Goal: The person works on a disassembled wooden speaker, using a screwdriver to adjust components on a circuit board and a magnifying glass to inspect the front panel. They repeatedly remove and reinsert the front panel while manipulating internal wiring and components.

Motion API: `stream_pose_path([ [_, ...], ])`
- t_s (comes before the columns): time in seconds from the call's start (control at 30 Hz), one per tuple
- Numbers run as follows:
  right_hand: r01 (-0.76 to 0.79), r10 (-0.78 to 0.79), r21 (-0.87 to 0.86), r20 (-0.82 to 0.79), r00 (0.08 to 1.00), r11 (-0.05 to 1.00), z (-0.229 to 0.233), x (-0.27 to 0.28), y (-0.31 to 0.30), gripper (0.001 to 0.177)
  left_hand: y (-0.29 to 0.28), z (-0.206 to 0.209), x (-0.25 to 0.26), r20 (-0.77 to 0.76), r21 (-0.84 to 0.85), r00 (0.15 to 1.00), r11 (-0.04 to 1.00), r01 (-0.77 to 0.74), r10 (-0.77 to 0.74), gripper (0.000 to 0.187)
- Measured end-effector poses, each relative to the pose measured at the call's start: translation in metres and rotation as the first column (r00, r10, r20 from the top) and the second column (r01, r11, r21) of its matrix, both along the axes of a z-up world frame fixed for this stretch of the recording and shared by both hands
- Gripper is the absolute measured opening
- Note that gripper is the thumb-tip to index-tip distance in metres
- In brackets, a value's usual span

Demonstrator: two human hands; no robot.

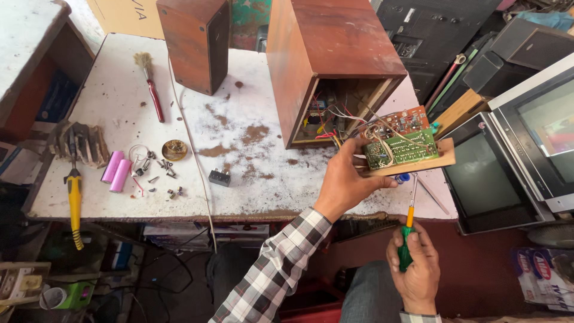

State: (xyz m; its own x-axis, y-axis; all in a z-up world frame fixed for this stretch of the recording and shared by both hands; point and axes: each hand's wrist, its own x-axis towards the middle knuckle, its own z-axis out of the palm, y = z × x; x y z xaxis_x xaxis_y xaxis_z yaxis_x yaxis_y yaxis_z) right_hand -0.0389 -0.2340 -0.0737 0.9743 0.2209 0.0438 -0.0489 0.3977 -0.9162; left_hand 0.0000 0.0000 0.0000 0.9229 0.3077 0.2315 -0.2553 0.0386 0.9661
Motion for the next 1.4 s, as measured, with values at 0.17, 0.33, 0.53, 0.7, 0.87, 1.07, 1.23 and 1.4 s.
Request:
stream_pose_path([
  [0.17,-0.005,0.006,0.034,-0.007,1.0,0.999,0.001,0.0,0.004,0.043,0.004,0.006,0.0,0.025,-0.019,1.0,1.0,0.015,-0.015,0.087],
  [0.33,-0.001,0.001,0.037,-0.003,1.0,0.999,0.0,0.0,0.007,0.043,0.005,0.008,0.002,-0.004,-0.002,1.0,1.0,0.019,-0.019,0.085],
  [0.53,0.021,-0.021,0.013,-0.013,1.0,1.0,0.0,0.0,0.008,0.044,0.004,0.006,0.007,-0.021,0.053,0.999,0.998,0.039,-0.038,0.078],
  [0.7,-0.022,0.021,0.056,0.012,1.0,0.998,0.001,-0.001,0.005,0.046,0.002,0.004,0.012,0.01,-0.036,0.997,0.996,0.077,-0.077,0.077],
  [0.87,-0.003,0.003,0.026,-0.004,1.0,1.0,0.001,-0.001,0.004,0.044,0.001,0.006,0.01,-0.044,0.023,0.998,0.999,0.042,-0.041,0.076],
  [1.07,0.0,0.0,0.018,-0.004,1.0,1.0,0.001,-0.003,0.003,0.043,-0.006,0.005,0.008,-0.041,0.099,0.997,0.993,-0.06,0.065,0.089],
  [1.23,0.016,-0.016,0.015,-0.009,1.0,1.0,0.001,-0.003,0.0,0.042,-0.011,0.003,0.012,-0.016,0.118,0.995,0.988,-0.095,0.097,0.095],
  [1.4,0.015,-0.015,0.004,0.01,1.0,1.0,0.004,-0.006,-0.001,0.042,-0.012,0.001,0.012,-0.034,0.111,0.995,0.99,-0.086,0.09,0.094],
])
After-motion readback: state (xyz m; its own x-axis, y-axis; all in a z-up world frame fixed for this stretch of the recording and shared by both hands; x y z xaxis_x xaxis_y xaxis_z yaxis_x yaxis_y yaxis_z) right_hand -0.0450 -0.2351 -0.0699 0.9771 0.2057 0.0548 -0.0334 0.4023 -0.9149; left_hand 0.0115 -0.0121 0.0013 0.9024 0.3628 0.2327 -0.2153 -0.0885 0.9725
